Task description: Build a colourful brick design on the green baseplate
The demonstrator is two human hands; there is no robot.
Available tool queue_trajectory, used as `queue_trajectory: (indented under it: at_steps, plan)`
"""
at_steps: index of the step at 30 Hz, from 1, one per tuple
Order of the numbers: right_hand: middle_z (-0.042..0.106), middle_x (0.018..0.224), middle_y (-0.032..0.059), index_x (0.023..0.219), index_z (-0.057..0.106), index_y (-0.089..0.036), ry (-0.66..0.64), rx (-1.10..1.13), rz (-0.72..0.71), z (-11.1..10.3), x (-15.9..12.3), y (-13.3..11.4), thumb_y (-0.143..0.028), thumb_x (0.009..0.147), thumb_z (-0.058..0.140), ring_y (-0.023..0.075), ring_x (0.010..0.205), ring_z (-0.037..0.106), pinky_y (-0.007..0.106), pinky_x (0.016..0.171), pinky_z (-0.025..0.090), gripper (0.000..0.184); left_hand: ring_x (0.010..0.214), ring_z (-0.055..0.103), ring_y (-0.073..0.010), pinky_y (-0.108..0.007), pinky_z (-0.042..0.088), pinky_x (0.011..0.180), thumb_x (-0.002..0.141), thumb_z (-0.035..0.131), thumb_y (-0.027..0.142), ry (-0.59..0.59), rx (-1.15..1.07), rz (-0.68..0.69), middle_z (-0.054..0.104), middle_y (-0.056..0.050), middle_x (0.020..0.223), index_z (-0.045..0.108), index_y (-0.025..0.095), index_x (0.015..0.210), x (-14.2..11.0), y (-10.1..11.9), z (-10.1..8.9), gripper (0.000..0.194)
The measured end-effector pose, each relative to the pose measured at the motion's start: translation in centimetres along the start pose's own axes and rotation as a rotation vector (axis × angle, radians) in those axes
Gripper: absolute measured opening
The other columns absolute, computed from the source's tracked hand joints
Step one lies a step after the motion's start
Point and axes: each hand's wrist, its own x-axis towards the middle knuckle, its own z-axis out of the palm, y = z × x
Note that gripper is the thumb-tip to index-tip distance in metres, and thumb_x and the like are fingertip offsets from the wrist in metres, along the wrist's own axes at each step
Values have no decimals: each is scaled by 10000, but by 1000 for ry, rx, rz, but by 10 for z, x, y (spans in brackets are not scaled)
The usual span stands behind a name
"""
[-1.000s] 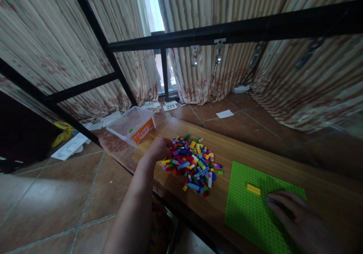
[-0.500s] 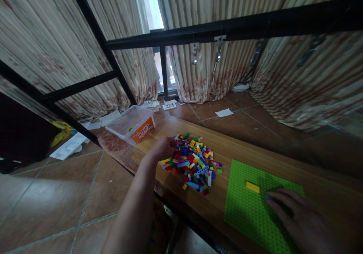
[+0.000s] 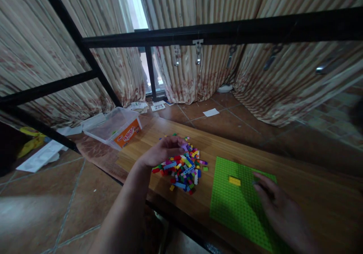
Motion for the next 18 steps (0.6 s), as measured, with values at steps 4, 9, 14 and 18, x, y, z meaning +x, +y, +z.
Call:
queue_trajectory:
  at_steps: [4,9,14,18]
  plan:
    - [683,828,31,1136,673,-277,-49,455,144,0,-4,-19,-563,788,621,193,732,630,353,715,525,453,777,599,-109,-219,461,740,744,770,283,-89,15,41,672,-36,871,670,126,935,11,-6,27,267]
    - [634,845,22,929,703,-215,-258,1107,319,2,-12,-46,-504,748,719,115,644,552,231,515,448,341,760,591,-114,-233,462,730,773,728,267,-158,126,78,670,-35,857,668,122,941,27,-19,69,230]
    - [602,798,4,886,678,-201,-333,1091,253,5,-20,-60,-559,783,675,66,522,434,188,390,301,373,783,590,-127,-244,460,765,809,661,227,-229,351,151,673,-28,835,687,140,902,35,-27,113,130]
    - [457,560,-55,724,620,-182,-378,990,252,6,-21,-61,-583,740,705,49,430,285,192,364,196,411,782,596,-130,-245,458,761,829,633,218,-255,463,183,674,-13,815,684,161,873,36,-31,136,89]
